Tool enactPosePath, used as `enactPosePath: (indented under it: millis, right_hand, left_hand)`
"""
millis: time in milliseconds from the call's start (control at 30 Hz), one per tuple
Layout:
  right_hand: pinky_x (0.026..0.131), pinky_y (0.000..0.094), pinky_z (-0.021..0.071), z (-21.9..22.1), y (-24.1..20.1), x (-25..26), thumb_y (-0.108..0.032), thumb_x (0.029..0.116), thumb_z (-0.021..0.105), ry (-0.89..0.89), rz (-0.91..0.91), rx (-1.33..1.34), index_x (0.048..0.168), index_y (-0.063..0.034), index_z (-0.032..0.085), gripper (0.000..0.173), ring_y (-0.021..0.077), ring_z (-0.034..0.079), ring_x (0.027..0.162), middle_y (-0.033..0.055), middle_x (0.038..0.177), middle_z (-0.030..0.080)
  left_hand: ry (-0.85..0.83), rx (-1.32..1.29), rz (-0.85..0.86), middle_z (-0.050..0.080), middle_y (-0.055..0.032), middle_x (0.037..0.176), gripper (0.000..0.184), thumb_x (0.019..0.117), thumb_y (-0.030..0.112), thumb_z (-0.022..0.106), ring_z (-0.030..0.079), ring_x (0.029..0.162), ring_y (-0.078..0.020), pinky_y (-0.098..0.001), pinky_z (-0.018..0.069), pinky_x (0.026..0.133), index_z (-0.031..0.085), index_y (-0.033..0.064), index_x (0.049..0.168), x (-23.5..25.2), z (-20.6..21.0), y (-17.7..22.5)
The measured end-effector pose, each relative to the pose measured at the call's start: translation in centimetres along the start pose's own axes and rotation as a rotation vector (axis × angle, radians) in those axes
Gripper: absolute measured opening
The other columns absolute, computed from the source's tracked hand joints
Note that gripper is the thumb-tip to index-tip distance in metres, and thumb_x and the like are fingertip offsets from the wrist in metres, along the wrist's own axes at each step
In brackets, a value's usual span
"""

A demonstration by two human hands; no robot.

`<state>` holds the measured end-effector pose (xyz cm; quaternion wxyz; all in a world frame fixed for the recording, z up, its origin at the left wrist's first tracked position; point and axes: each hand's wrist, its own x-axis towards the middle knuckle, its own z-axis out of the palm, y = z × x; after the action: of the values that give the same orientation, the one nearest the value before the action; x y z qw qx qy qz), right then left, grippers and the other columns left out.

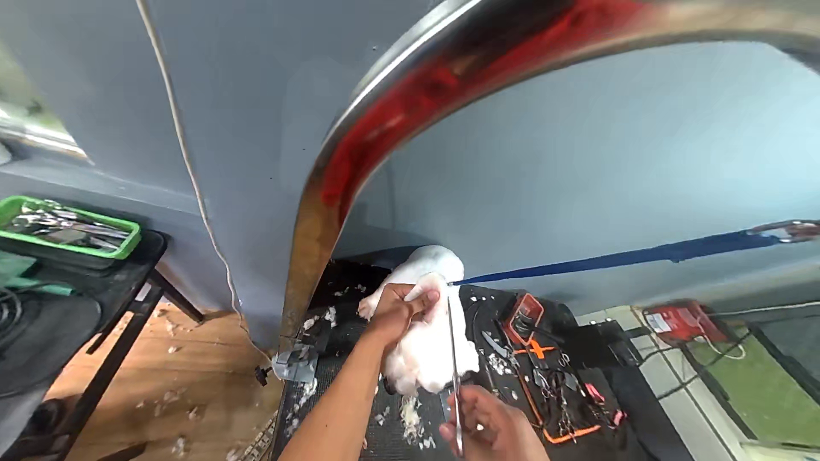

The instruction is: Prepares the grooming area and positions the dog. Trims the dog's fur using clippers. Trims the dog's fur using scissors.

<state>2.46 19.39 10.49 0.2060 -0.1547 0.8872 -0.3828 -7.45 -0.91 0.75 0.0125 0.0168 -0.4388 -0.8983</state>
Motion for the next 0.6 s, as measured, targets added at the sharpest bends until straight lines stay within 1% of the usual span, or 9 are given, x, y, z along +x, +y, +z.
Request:
enactPosePath:
  millis: [67,133,233,300,367,433,467,533,600]
  right_hand:
    - [0.068,0.0386,0.0657,0.5,0.2,-0.1,-0.015,0.0886,0.08,0.009,0.001,0.02,0.115,0.0003,0.066,0.034,0.0188,0.074,0.076,0.0075,0.09,0.074]
    - [0.066,0.0377,0.0652,0.9,0.3,-0.2,-0.016,0.0889,0.08,-0.003,-0.006,0.024,0.114,0.0,0.066,0.033,0.0182,0.073,0.074,0.0071,0.089,0.073]
    - [0.065,0.0363,0.0649,1.0,0.8,-0.4,-0.019,0.0888,0.081,-0.002,0.002,0.016,0.114,-0.0008,0.067,0.034,0.0166,0.073,0.072,0.0062,0.088,0.073]
    - [0.064,0.0358,0.0656,1.0,1.1,-0.5,-0.018,0.0881,0.081,0.062,0.015,0.011,0.114,-0.0009,0.067,0.034,0.0162,0.073,0.071,0.0056,0.088,0.073]
    - [0.065,0.0355,0.0659,1.0,1.2,-0.5,-0.018,0.0879,0.081,0.081,0.01,0.003,0.114,-0.0008,0.067,0.034,0.0157,0.074,0.072,0.0053,0.089,0.074]
    - [0.065,0.0343,0.0654,1.0,1.1,-0.4,-0.019,0.0882,0.081,0.052,-0.007,-0.012,0.115,-0.0012,0.068,0.035,0.0146,0.073,0.072,0.0047,0.089,0.074]
    - [0.064,0.0335,0.0652,1.0,1.3,-0.4,-0.02,0.0882,0.081,0.046,-0.012,-0.016,0.115,-0.002,0.068,0.035,0.0139,0.073,0.072,0.0039,0.089,0.073]
    - [0.063,0.0327,0.065,0.9,1.8,-0.4,-0.021,0.0878,0.082,0.058,-0.01,-0.013,0.115,-0.0031,0.068,0.035,0.0132,0.073,0.07,0.0029,0.087,0.073]
    - [0.063,0.0337,0.0656,0.7,2.0,-0.5,-0.02,0.0876,0.082,0.066,-0.006,0.015,0.114,-0.0029,0.068,0.034,0.0144,0.073,0.071,0.0036,0.087,0.073]
  left_hand:
    - [0.021,-0.035,-0.05,0.068,-0.005,0.071,0.02,0.0991,0.012,0.067,0.062,0.062,-0.0091,-0.0263,0.0547,0.062,0.072,0.0019,0.084,-0.4,0.4,0.1]
    - [0.028,-0.06,-0.073,0.068,-0.0053,0.07,0.021,0.0993,0.011,0.065,0.061,0.061,-0.0088,-0.0259,0.0539,0.061,0.072,0.0019,0.082,-0.8,0.5,0.1]
    - [0.032,-0.083,-0.059,0.069,-0.0058,0.071,0.022,0.0994,0.01,0.064,0.063,0.062,-0.0094,-0.0264,0.0553,0.062,0.072,0.0024,0.08,-1.2,0.8,-0.3]
    - [0.025,-0.137,-0.03,0.07,-0.0066,0.072,0.022,0.0984,0.013,0.065,0.065,0.064,-0.0103,-0.028,0.0565,0.064,0.073,0.0029,0.081,-1.4,1.0,-0.7]
    - [0.014,-0.168,-0.013,0.071,-0.0068,0.074,0.021,0.0987,0.015,0.065,0.066,0.066,-0.0107,-0.0287,0.0578,0.066,0.073,0.0038,0.083,-1.5,0.9,-0.8]
    - [0.016,-0.165,-0.011,0.07,-0.0057,0.075,0.022,0.1005,0.015,0.062,0.065,0.066,-0.0101,-0.0282,0.0567,0.066,0.072,0.005,0.084,-1.6,0.9,-0.7]
    - [0.012,-0.167,-0.008,0.072,-0.006,0.076,0.022,0.1011,0.016,0.062,0.066,0.066,-0.01,-0.0281,0.0574,0.066,0.073,0.0055,0.085,-1.7,0.9,-0.7]
    - [0.004,-0.176,-0.008,0.074,-0.0094,0.081,0.021,0.101,0.019,0.063,0.069,0.069,-0.0123,-0.0297,0.0592,0.067,0.074,0.0048,0.09,-1.7,0.9,-0.8]
    - [0.015,-0.132,0.0,0.072,-0.0084,0.079,0.019,0.1003,0.018,0.065,0.067,0.067,-0.0116,-0.0292,0.0578,0.066,0.074,0.0048,0.091,-1.6,0.8,-0.9]
